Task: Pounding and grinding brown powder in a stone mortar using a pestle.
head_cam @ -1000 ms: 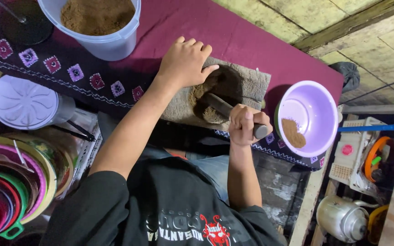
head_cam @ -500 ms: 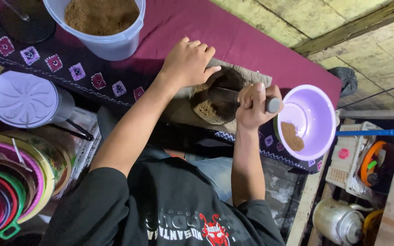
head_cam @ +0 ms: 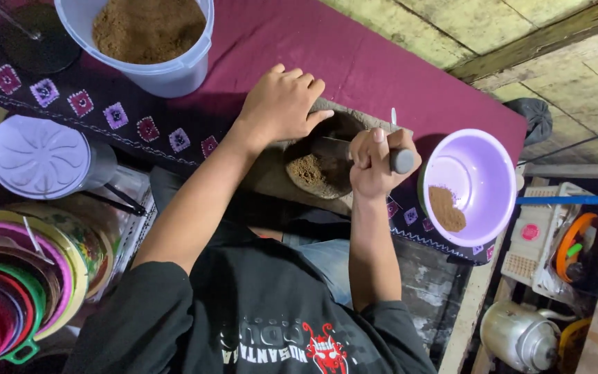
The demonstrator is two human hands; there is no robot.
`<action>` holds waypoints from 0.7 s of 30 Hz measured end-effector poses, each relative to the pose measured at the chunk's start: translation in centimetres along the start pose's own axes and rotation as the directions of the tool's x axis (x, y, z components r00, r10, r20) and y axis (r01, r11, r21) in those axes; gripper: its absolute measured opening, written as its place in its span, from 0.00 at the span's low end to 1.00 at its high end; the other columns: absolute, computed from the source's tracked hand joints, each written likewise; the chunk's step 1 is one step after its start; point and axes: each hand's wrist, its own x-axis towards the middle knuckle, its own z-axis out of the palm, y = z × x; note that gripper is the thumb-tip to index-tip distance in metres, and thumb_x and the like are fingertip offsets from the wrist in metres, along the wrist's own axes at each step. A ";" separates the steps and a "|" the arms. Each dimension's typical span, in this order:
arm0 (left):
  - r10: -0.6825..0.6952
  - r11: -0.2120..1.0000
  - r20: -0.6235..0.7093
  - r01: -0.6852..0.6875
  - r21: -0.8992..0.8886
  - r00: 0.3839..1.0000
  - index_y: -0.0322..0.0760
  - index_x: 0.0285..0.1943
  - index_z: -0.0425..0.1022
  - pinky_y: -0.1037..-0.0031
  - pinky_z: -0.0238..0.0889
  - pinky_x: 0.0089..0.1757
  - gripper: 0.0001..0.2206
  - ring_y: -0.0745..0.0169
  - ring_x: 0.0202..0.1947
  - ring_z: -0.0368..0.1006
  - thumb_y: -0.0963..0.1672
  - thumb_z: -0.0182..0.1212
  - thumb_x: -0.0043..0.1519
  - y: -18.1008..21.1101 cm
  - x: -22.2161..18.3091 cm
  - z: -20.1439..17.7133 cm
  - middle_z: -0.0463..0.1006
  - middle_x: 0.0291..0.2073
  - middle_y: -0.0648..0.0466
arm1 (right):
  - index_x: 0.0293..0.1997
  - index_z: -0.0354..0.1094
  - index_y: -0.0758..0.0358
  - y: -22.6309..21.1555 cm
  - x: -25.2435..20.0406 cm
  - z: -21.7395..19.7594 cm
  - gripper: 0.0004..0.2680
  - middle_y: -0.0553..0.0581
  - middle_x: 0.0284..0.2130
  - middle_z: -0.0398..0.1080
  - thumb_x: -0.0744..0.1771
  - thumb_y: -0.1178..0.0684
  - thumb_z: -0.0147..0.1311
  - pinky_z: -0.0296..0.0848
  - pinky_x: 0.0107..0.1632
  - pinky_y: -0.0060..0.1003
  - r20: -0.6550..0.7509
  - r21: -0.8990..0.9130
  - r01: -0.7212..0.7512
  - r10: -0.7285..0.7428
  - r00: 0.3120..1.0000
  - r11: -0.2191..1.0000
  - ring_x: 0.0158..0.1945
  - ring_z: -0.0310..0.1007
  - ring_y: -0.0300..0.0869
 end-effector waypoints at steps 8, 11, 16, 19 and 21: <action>-0.002 0.996 0.095 0.011 -0.087 0.995 0.37 0.49 0.77 0.63 0.73 0.44 0.26 0.56 0.38 0.79 0.60 0.50 0.72 -0.2 0.6 0.2 0.82 0.38 0.51 | 0.36 0.51 0.47 -6.4 0.6 -2.4 0.06 0.46 0.15 0.45 0.72 0.53 0.40 0.50 0.21 0.33 0.185 0.039 0.092 -0.097 0.978 0.995 0.14 0.43 0.35; -0.007 1.000 0.085 0.009 -0.021 0.996 0.39 0.47 0.77 0.66 0.72 0.41 0.27 0.56 0.37 0.78 0.62 0.49 0.71 -0.2 0.6 -0.2 0.82 0.36 0.53 | 0.33 0.45 0.40 -4.1 0.2 -4.2 0.16 0.40 0.15 0.42 0.70 0.26 0.39 0.46 0.17 0.30 0.248 0.180 -0.030 -0.015 0.969 0.983 0.13 0.39 0.30; -0.019 1.000 -0.002 0.019 0.001 1.000 0.41 0.45 0.77 0.65 0.70 0.41 0.25 0.57 0.37 0.78 0.61 0.55 0.69 0.2 0.3 0.3 0.82 0.35 0.54 | 0.25 0.44 0.58 -1.0 -1.2 -1.4 0.15 0.51 0.10 0.45 0.68 0.62 0.49 0.50 0.17 0.35 0.147 0.005 0.012 -0.013 0.989 1.000 0.11 0.43 0.38; -0.009 1.000 0.024 0.010 -0.028 1.000 0.40 0.46 0.77 0.64 0.70 0.42 0.25 0.56 0.37 0.78 0.61 0.53 0.70 -0.2 0.6 0.3 0.82 0.36 0.53 | 0.26 0.45 0.50 -2.9 -1.4 -3.0 0.13 0.44 0.14 0.46 0.69 0.60 0.44 0.51 0.19 0.32 0.233 0.114 0.000 -0.026 0.972 0.993 0.15 0.46 0.33; -0.028 0.996 0.073 0.034 -0.080 0.997 0.38 0.47 0.77 0.64 0.72 0.42 0.26 0.55 0.38 0.78 0.61 0.52 0.70 -0.2 0.5 0.4 0.82 0.37 0.52 | 0.28 0.48 0.43 -5.2 -1.3 -3.9 0.12 0.37 0.18 0.48 0.70 0.56 0.40 0.52 0.21 0.28 0.313 0.195 -0.062 -0.002 0.950 0.979 0.19 0.49 0.28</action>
